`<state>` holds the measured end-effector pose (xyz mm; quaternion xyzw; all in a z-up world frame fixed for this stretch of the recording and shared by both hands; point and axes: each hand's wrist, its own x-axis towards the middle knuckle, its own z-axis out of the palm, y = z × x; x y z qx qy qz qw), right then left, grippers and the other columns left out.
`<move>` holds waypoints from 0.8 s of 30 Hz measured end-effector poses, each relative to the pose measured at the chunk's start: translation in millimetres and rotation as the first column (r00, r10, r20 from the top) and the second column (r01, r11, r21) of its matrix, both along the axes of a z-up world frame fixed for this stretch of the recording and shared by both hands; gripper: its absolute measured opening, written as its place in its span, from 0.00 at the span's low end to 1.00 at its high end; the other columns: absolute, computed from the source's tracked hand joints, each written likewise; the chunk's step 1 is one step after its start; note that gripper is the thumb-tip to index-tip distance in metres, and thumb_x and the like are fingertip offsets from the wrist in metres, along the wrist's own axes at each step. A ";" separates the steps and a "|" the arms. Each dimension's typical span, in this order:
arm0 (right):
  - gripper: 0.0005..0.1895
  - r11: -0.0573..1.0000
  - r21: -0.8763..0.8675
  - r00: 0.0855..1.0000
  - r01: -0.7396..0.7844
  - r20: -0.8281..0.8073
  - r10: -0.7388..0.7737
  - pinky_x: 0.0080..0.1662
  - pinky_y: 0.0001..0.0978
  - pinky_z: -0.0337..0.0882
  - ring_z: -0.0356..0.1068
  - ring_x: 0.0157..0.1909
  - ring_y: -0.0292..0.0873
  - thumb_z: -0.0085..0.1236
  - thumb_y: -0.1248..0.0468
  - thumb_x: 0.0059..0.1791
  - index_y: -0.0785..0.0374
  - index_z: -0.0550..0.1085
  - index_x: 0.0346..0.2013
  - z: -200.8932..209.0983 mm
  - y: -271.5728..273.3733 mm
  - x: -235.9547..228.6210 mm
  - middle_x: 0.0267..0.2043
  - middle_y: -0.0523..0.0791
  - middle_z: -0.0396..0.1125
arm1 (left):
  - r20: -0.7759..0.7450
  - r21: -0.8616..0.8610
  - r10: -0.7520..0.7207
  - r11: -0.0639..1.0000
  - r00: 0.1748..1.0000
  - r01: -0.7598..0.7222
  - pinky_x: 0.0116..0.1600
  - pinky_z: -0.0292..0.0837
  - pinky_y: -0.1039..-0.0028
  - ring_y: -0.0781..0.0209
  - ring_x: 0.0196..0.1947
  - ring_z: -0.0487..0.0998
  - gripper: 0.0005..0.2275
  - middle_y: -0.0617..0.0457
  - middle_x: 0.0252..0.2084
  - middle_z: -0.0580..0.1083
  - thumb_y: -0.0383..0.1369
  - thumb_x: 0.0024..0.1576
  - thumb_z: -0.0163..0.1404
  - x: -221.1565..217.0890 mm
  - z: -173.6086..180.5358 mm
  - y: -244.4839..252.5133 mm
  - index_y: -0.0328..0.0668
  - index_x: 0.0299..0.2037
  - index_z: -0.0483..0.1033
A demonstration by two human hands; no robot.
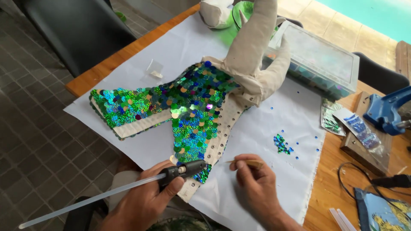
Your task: Applying individual sequins to a garment using a hot glue gun and a small pick-up tool
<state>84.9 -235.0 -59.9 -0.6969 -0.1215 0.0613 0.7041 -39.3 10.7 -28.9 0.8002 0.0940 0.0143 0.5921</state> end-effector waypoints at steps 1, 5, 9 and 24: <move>0.06 1.000 -0.003 1.000 0.004 -0.001 -0.004 0.27 0.26 0.64 0.63 0.23 0.38 0.55 0.69 0.52 0.69 0.78 0.40 2.9 -7.5 5.1 0.30 0.50 0.74 | -0.001 -0.003 -0.004 1.000 1.000 0.004 0.40 0.62 0.72 0.62 0.32 0.68 0.19 0.57 0.31 0.69 0.53 0.59 0.46 -1.1 -5.5 2.3 0.47 0.35 0.78; 0.06 0.988 -0.037 0.975 0.148 0.175 -0.139 0.26 0.25 0.63 0.61 0.20 0.39 0.51 0.67 0.56 0.66 0.73 0.37 26.9 -38.2 27.3 0.31 0.49 0.72 | -0.237 0.134 0.201 0.976 0.950 -0.173 0.56 0.71 0.72 0.65 0.51 0.81 0.26 0.58 0.48 0.82 0.54 0.50 0.52 -1.7 -14.0 7.0 0.54 0.56 0.79; 0.04 0.949 0.011 0.910 0.315 0.280 -0.305 0.26 0.23 0.63 0.62 0.23 0.37 0.48 0.69 0.59 0.66 0.72 0.43 32.4 -88.7 55.8 0.33 0.50 0.71 | -0.368 0.065 0.235 0.972 0.899 -0.227 0.43 0.65 0.66 0.59 0.37 0.73 0.23 0.51 0.34 0.76 0.48 0.52 0.52 3.4 -3.9 14.6 0.48 0.55 0.81; 0.05 0.813 -0.352 0.884 0.464 0.235 -0.403 0.24 0.25 0.62 0.62 0.20 0.34 0.53 0.65 0.56 0.62 0.76 0.39 13.5 -103.0 63.6 0.28 0.43 0.71 | -0.403 -0.111 0.169 0.966 0.900 -0.232 0.47 0.76 0.66 0.58 0.43 0.87 0.24 0.47 0.40 0.90 0.47 0.50 0.49 12.4 15.2 -0.9 0.40 0.50 0.83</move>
